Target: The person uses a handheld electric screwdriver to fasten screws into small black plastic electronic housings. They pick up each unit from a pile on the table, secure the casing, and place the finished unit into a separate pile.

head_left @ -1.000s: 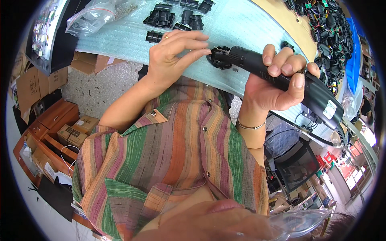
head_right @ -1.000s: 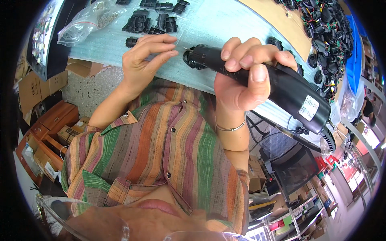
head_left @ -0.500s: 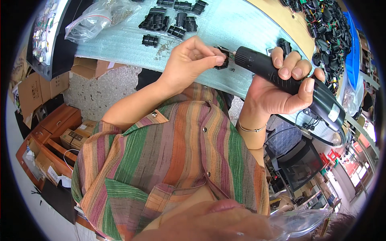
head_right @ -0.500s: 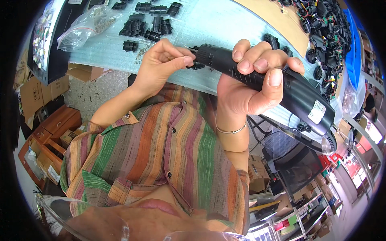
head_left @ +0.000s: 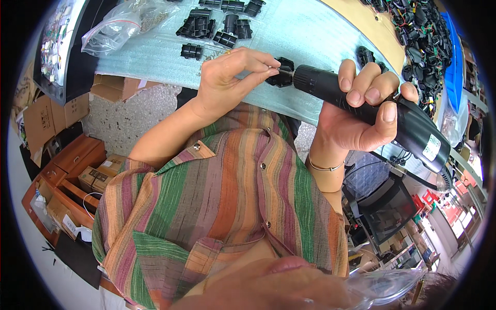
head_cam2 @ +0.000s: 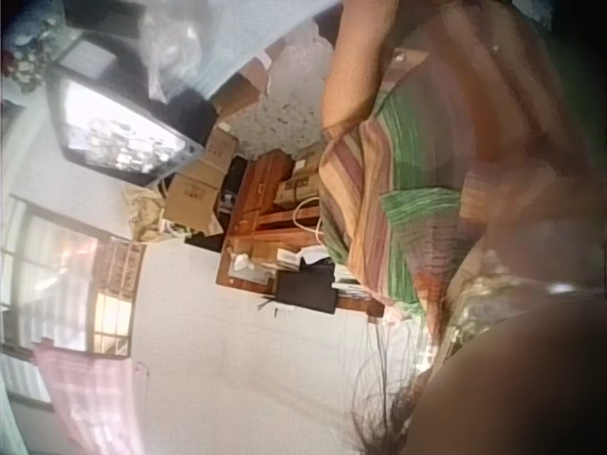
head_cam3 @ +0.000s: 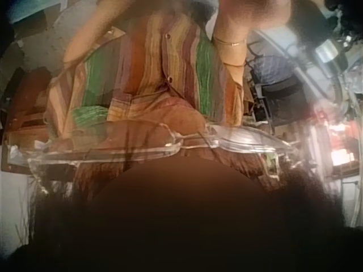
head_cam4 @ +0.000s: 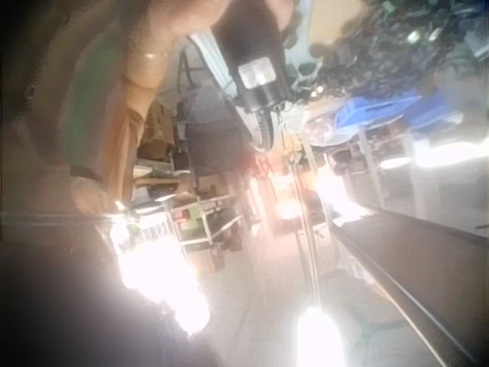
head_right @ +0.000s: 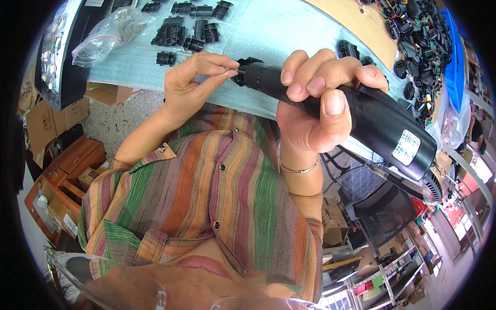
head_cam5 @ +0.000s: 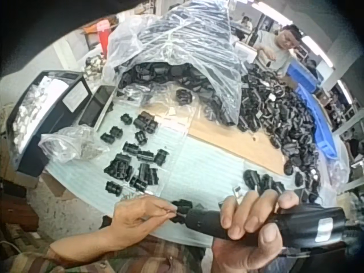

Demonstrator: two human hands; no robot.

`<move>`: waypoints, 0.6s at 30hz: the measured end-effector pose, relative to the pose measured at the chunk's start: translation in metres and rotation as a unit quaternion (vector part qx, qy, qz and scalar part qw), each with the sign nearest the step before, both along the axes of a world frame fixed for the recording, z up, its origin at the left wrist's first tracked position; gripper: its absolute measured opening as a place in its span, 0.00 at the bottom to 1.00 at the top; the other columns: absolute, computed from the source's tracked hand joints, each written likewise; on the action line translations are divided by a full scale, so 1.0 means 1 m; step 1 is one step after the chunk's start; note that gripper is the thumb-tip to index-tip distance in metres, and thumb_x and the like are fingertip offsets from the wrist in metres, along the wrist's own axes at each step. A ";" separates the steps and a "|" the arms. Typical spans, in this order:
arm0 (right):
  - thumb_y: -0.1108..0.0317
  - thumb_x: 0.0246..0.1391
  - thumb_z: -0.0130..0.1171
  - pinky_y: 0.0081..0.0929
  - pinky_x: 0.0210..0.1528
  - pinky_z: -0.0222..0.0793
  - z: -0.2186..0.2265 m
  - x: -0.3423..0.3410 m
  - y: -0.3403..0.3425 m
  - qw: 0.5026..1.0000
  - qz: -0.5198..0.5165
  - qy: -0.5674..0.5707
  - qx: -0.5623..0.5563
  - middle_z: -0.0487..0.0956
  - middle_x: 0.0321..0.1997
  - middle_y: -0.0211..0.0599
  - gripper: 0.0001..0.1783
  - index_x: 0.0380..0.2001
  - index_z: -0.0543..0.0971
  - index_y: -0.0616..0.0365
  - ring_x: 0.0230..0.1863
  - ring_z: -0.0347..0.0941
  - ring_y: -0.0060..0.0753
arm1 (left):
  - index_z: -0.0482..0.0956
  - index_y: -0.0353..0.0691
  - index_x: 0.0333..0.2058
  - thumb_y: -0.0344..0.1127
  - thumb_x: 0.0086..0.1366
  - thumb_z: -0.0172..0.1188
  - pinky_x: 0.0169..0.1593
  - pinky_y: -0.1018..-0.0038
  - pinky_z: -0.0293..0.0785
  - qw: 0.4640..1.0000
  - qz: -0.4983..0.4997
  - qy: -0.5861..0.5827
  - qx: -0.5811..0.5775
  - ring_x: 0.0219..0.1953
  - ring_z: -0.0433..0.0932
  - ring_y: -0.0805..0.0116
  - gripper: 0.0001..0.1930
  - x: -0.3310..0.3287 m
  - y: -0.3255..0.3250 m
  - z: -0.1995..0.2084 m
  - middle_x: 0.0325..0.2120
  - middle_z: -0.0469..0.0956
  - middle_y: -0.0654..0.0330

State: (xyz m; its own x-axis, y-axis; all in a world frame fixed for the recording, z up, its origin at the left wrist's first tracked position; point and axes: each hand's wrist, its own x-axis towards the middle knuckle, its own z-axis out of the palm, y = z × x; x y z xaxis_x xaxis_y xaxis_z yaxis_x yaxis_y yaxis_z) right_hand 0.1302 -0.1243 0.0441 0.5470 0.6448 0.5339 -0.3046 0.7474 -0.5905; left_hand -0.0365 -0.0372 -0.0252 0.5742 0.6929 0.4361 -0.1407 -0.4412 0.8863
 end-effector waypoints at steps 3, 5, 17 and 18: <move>0.71 0.56 0.53 0.33 0.28 0.65 0.003 0.001 -0.001 1.000 -0.001 -0.006 -0.005 0.69 0.28 0.33 0.21 0.53 0.66 0.49 0.24 0.66 0.29 | 0.80 0.38 0.29 0.23 0.55 0.66 0.39 0.78 0.77 0.998 -0.023 -0.004 -0.065 0.35 0.82 0.72 0.04 0.002 -0.003 -0.002 0.33 0.83 0.59; 0.71 0.56 0.53 0.33 0.28 0.65 0.003 0.000 -0.001 1.000 0.004 -0.005 -0.006 0.69 0.28 0.33 0.21 0.53 0.66 0.49 0.24 0.66 0.29 | 0.80 0.37 0.30 0.23 0.56 0.65 0.40 0.78 0.77 0.995 -0.031 -0.011 -0.091 0.36 0.82 0.72 0.04 0.002 -0.004 -0.002 0.34 0.83 0.58; 0.70 0.56 0.51 0.32 0.29 0.64 0.005 -0.001 -0.001 1.000 -0.011 0.008 -0.013 0.68 0.27 0.31 0.21 0.53 0.66 0.47 0.24 0.65 0.27 | 0.77 0.37 0.28 0.20 0.54 0.64 0.44 0.72 0.78 0.995 -0.028 -0.078 -0.053 0.43 0.82 0.60 0.07 0.004 -0.003 -0.007 0.33 0.81 0.57; 0.70 0.56 0.51 0.32 0.29 0.64 0.005 -0.001 -0.002 1.000 -0.014 0.012 -0.015 0.67 0.27 0.31 0.21 0.53 0.66 0.47 0.25 0.65 0.27 | 0.76 0.38 0.28 0.19 0.53 0.65 0.44 0.71 0.79 0.996 -0.023 -0.080 -0.005 0.43 0.82 0.58 0.07 0.004 -0.002 -0.006 0.32 0.81 0.57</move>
